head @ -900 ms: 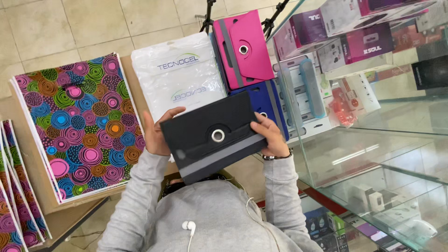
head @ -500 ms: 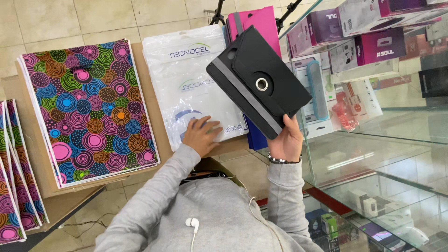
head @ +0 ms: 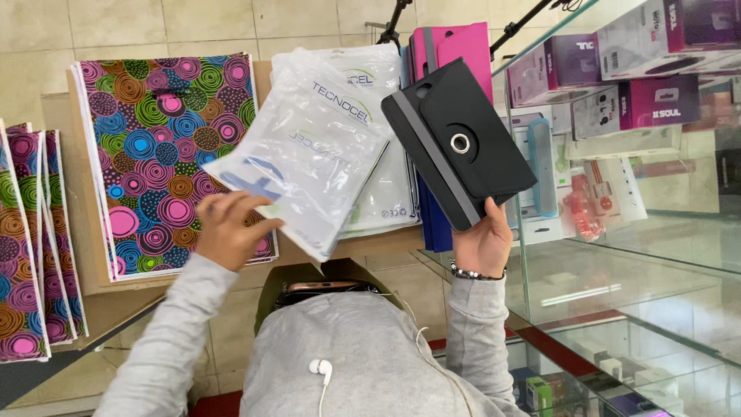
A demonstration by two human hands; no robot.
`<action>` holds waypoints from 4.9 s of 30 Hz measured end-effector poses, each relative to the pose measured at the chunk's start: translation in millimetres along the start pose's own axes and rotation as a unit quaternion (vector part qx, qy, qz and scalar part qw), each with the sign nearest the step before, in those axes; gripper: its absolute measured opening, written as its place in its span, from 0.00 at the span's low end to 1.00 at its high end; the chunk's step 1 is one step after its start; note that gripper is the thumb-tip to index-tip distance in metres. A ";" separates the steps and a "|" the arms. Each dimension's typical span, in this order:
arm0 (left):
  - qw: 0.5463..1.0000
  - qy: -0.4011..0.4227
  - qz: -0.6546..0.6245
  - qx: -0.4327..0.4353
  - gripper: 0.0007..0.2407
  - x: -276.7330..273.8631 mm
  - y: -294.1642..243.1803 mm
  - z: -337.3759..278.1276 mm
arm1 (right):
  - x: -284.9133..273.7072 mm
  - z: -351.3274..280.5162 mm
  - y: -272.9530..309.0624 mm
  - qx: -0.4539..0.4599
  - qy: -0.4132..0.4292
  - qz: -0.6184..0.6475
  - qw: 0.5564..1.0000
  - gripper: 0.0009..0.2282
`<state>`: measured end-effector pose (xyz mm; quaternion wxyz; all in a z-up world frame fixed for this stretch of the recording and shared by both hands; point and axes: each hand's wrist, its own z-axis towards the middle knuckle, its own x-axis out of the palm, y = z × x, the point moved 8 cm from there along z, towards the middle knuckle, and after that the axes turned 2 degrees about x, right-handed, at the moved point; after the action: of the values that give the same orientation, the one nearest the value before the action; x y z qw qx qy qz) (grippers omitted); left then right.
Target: The person places tablet cases into plastic bags and then places the bagged cases into larger patterned gift bags on a table.
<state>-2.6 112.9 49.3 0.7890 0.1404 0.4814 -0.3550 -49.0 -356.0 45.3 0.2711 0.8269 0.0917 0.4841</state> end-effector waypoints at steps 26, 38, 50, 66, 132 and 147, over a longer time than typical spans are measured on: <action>0.989 -0.109 0.016 -0.098 0.22 179.4 -64.6 103.3 | -10.2 -41.4 -1.7 -0.045 -0.084 -0.075 0.993 0.24; 0.975 0.053 -0.145 -0.163 0.16 99.2 -53.1 -58.2 | 41.7 -36.1 -47.6 -0.002 -0.038 -0.110 0.993 0.20; 0.939 0.003 -0.059 -0.339 0.14 128.6 -18.7 -29.9 | 39.8 -55.1 -56.7 0.005 -0.060 -0.139 0.988 0.16; 0.761 0.055 -0.301 -0.572 0.04 97.1 21.9 -48.7 | 19.3 -99.2 -101.6 -0.216 0.168 -0.368 0.889 0.43; 0.822 -0.330 -0.381 -0.263 0.22 -239.1 124.6 -59.4 | 282.2 -87.3 -185.7 -0.136 0.419 -0.345 0.829 0.25; 0.813 -0.199 -0.455 -0.304 0.05 -191.6 130.0 -96.3 | 400.4 -204.3 -244.1 -0.394 0.495 -0.618 0.467 0.23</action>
<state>-30.2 340.7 150.5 0.6187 -0.4149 0.4066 -0.5289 10.3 87.4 293.4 0.7063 -0.0170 0.4971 0.5037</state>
